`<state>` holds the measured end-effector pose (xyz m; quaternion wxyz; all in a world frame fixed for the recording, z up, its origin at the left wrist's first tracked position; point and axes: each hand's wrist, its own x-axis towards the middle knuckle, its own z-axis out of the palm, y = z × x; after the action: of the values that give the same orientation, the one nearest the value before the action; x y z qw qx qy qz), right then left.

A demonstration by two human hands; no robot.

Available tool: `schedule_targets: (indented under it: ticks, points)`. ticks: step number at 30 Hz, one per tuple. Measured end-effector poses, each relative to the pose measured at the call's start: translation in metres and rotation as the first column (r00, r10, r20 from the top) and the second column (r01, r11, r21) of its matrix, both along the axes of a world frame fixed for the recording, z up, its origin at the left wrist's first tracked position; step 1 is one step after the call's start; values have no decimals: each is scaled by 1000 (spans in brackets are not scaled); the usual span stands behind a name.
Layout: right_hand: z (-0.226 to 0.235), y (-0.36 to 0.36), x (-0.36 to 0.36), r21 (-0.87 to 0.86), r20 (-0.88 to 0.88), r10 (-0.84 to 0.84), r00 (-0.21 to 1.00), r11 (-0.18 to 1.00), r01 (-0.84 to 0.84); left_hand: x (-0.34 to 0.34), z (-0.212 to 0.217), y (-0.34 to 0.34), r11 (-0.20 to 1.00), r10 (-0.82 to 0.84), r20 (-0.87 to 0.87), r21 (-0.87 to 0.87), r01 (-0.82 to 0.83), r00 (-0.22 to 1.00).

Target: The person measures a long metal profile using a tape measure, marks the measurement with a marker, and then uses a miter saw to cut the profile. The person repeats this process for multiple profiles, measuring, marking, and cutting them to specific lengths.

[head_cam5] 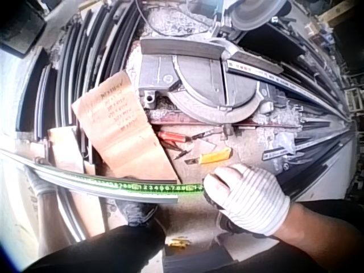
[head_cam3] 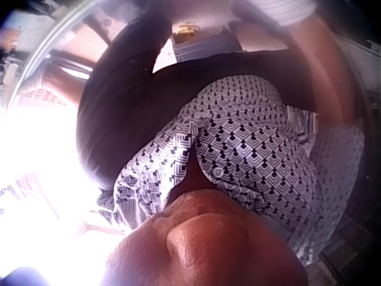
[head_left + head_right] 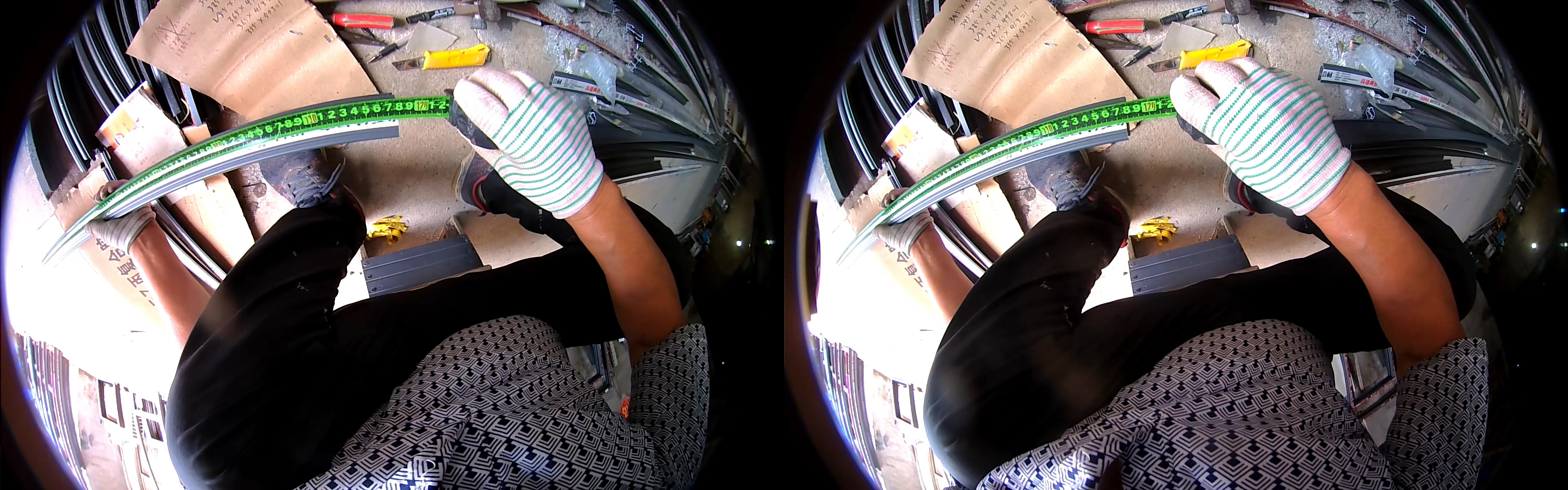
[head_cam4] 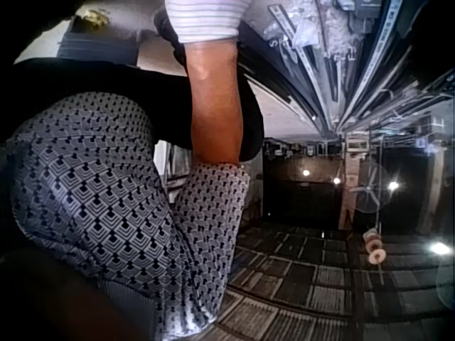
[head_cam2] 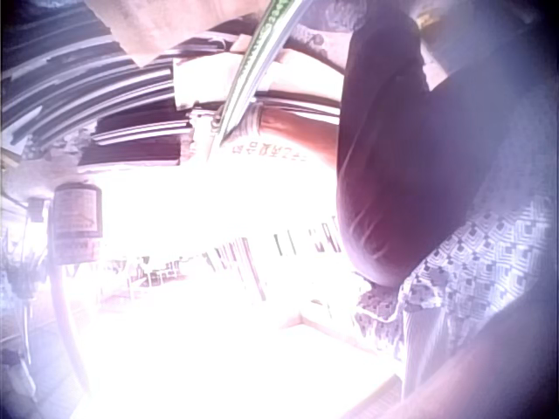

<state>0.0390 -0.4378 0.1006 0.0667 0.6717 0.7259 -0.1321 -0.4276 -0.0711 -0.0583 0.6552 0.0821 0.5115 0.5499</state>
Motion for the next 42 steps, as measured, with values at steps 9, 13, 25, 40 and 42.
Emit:
schedule_targets:
  ticks: [9, 13, 25, 40, 42]
  points:
    - [-4, -2, -2, -13, -57, -61, 997, 998, 61, -1, 2, 1, 999, 15, 9, -34, -14, 1000]
    - [-4, -4, -2, -12, -48, -73, 996, 997, 72, -3, -2, 4, 1000, 7, -7, -23, -7, 1000]
    - [-5, -3, -2, -15, -38, -66, 997, 998, 66, 0, 0, 0, 1000, 0, -12, -2, 0, 1000]
    - [-4, -2, -3, -22, -36, -55, 998, 998, 55, -7, -2, 3, 1000, -24, -2, -12, 24, 1000]
    - [-4, -1, -3, -21, -37, -56, 998, 998, 56, -6, -3, 4, 1000, -15, -10, -11, 15, 1000]
